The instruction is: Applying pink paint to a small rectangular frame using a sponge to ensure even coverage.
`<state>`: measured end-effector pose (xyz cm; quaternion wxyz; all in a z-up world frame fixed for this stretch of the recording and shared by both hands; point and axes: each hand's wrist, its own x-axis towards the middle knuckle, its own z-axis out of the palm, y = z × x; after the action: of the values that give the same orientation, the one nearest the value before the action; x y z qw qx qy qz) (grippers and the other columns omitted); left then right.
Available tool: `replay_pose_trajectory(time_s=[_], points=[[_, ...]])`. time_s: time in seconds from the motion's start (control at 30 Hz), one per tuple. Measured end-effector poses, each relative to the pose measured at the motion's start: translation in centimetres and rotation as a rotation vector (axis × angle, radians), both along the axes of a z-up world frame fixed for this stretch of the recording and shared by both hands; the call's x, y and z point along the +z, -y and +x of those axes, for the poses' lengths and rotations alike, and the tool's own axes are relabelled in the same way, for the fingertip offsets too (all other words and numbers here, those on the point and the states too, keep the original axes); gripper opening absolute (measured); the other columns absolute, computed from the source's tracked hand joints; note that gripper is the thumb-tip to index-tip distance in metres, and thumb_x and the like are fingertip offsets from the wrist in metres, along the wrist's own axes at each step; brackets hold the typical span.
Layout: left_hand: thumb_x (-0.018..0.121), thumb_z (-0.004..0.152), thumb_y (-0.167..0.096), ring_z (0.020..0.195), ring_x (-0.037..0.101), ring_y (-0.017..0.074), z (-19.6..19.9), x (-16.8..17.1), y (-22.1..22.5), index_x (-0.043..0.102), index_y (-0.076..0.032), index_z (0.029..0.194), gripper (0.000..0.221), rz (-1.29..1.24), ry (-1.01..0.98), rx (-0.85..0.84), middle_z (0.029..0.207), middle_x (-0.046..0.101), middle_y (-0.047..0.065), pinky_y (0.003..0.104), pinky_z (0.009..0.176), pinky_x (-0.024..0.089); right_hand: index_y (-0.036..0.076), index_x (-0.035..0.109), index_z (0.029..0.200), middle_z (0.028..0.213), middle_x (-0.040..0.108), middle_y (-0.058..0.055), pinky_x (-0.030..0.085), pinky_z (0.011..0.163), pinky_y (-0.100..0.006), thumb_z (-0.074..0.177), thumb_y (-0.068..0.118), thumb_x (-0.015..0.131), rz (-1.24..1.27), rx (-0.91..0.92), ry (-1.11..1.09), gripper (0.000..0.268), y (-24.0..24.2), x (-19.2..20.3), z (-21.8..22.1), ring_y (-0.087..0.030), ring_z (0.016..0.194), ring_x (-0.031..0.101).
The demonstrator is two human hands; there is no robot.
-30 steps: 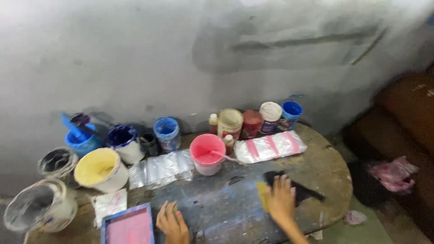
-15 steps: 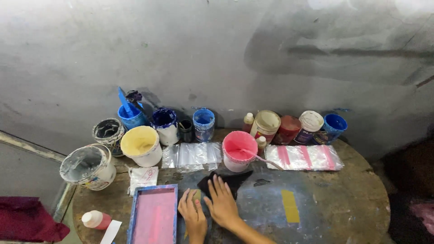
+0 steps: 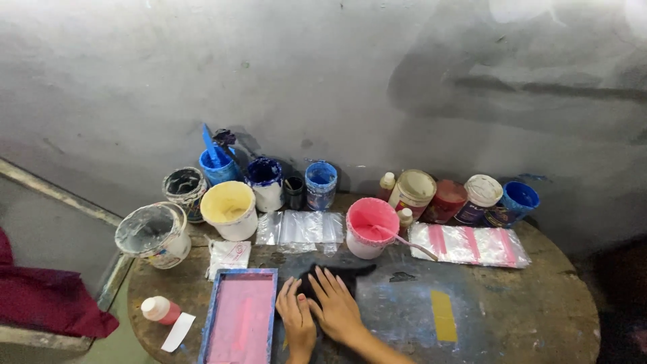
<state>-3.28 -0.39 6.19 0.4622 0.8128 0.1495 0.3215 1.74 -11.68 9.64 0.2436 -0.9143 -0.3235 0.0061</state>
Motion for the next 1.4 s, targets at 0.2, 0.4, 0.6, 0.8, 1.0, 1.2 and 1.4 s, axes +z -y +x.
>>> replay_pose_trajectory(time_s=[0.2,0.4,0.6,0.8,1.0,1.2,1.4], points=[[0.034,0.106,-0.04,0.138,0.045,0.0299,-0.2,0.7,0.2,0.062,-0.008,0.135,0.052,-0.039,-0.058,0.004,0.147,0.054,0.012,0.047,0.115,0.034,0.016,0.025,0.162,0.17,0.018,-0.008,0.007,0.125,-0.043,0.105,0.05,0.031,-0.072,0.033,-0.05,0.066,-3.4,0.0,3.3,-0.026,0.157,0.012],[0.037,0.105,-0.037,0.136,0.045,0.0289,-0.3,1.5,0.2,0.061,-0.008,0.136,0.049,-0.072,-0.074,-0.019,0.148,0.054,0.011,0.045,0.112,0.039,0.016,0.033,0.159,0.169,0.023,-0.009,0.011,0.125,-0.043,0.103,0.06,0.03,-0.016,-0.028,-0.116,0.072,-1.8,0.2,1.5,-0.026,0.156,0.016],[0.038,0.105,-0.042,0.136,0.046,0.0289,-0.4,0.5,0.3,0.065,-0.009,0.132,0.05,-0.063,-0.058,-0.013,0.146,0.055,0.011,0.045,0.112,0.038,0.022,0.016,0.164,0.173,0.006,-0.004,0.001,0.127,-0.04,0.103,0.055,0.031,-0.192,-0.02,-0.184,0.071,-3.2,1.4,2.6,-0.023,0.158,0.003],[0.038,0.106,-0.037,0.136,0.048,0.0308,-0.1,0.7,0.2,0.063,-0.006,0.133,0.048,0.019,-0.003,-0.014,0.144,0.057,0.013,0.047,0.115,0.034,0.017,0.034,0.16,0.169,0.021,-0.012,0.01,0.124,-0.046,0.105,0.049,0.031,0.009,0.02,-0.093,0.064,-1.8,0.9,1.0,-0.031,0.156,0.013],[0.036,0.106,-0.036,0.138,0.045,0.0312,-0.2,0.3,0.1,0.065,-0.008,0.132,0.048,-0.004,-0.055,-0.012,0.146,0.056,0.013,0.047,0.117,0.032,0.016,0.038,0.159,0.166,0.026,-0.015,0.02,0.119,-0.054,0.106,0.04,0.056,0.028,0.104,-0.102,0.061,4.2,-0.9,-5.4,-0.037,0.152,0.022],[0.035,0.107,-0.035,0.136,0.047,0.0322,-0.2,0.8,0.1,0.067,-0.009,0.127,0.045,0.03,-0.039,-0.033,0.144,0.056,0.015,0.048,0.116,0.033,0.022,0.035,0.16,0.167,0.026,-0.007,0.015,0.121,-0.049,0.108,0.03,0.043,-0.028,0.076,-0.093,0.053,3.0,-0.2,-5.2,-0.03,0.153,0.021],[0.045,0.103,-0.039,0.138,0.043,0.0311,0.1,-0.1,0.3,0.068,-0.011,0.128,0.044,0.092,-0.097,-0.047,0.146,0.057,0.01,0.049,0.116,0.034,0.02,0.043,0.155,0.168,0.025,-0.009,0.016,0.121,-0.047,0.108,0.04,0.026,-0.02,0.013,-0.088,0.054,-0.1,0.9,-1.0,-0.03,0.153,0.02]])
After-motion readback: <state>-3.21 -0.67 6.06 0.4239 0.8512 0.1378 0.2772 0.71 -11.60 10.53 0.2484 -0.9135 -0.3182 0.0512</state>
